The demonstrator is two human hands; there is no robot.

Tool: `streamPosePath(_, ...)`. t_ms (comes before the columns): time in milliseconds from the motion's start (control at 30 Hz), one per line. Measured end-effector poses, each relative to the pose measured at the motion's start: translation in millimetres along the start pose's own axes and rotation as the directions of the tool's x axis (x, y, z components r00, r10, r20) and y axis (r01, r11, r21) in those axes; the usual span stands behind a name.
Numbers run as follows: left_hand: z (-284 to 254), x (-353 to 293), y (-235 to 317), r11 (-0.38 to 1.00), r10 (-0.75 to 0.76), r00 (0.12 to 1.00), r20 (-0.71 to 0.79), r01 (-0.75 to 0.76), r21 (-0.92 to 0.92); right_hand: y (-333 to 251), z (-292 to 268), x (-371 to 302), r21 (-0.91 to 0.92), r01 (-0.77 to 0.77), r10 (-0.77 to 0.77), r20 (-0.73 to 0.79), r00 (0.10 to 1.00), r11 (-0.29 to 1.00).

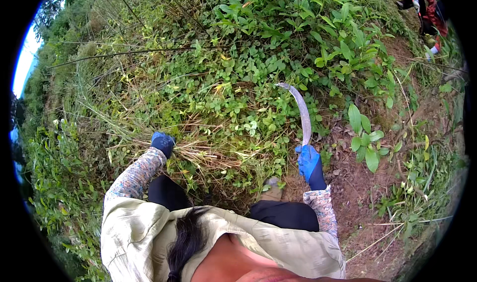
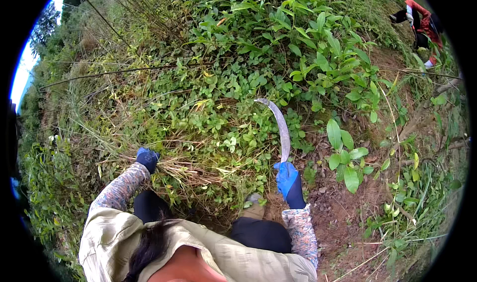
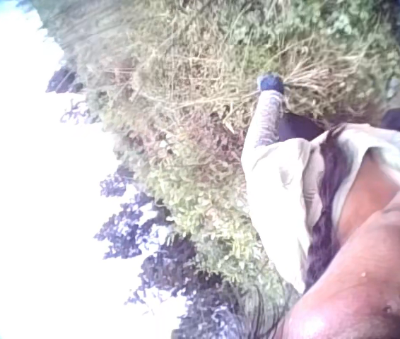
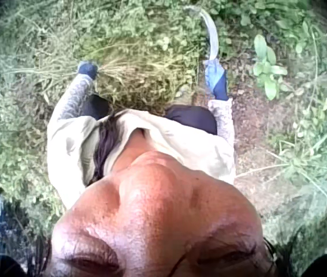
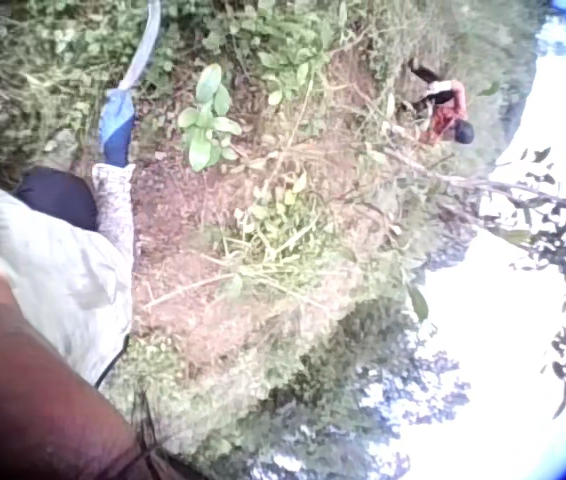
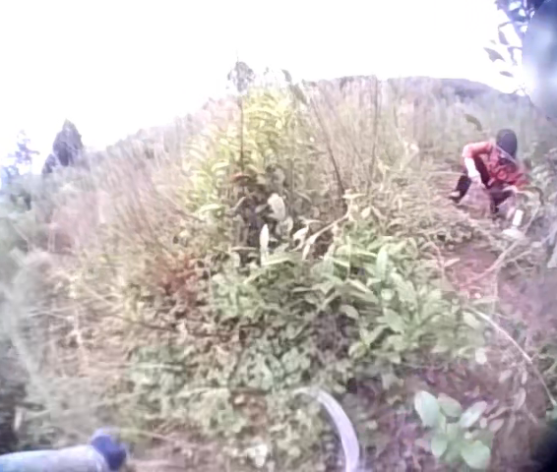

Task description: The person cuts grass and weeds with a sickle, pulling the vegetation together by hand and cutting the base to clear the ground.

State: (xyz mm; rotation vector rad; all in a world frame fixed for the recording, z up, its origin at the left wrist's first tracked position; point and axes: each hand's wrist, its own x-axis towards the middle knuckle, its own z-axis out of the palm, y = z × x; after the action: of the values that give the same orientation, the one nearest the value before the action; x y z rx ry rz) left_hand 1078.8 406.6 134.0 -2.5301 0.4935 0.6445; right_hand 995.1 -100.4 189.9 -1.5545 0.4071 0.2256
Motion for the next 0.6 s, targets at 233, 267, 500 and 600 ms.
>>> streamPosePath(233,-114,14,19,1.000,0.014,0.925,-0.380,-0.011,0.009,-132,1,178,0.315,0.269,-0.226,-0.167,0.960,0.910)
streamPosePath(267,-135,28,25,1.000,0.021,0.917,-0.398,-0.016,0.016,-149,1,204,0.419,0.192,-0.183,-0.063,0.981,0.887)
streamPosePath(500,-249,105,54,0.999,0.033,0.787,-0.616,-0.027,0.020,-59,38,278,-0.578,0.501,-0.606,0.014,0.796,0.644)
streamPosePath(600,-303,137,92,0.959,0.272,0.657,-0.704,-0.123,0.255,-4,-15,296,0.048,0.393,-0.394,0.014,0.919,0.918)
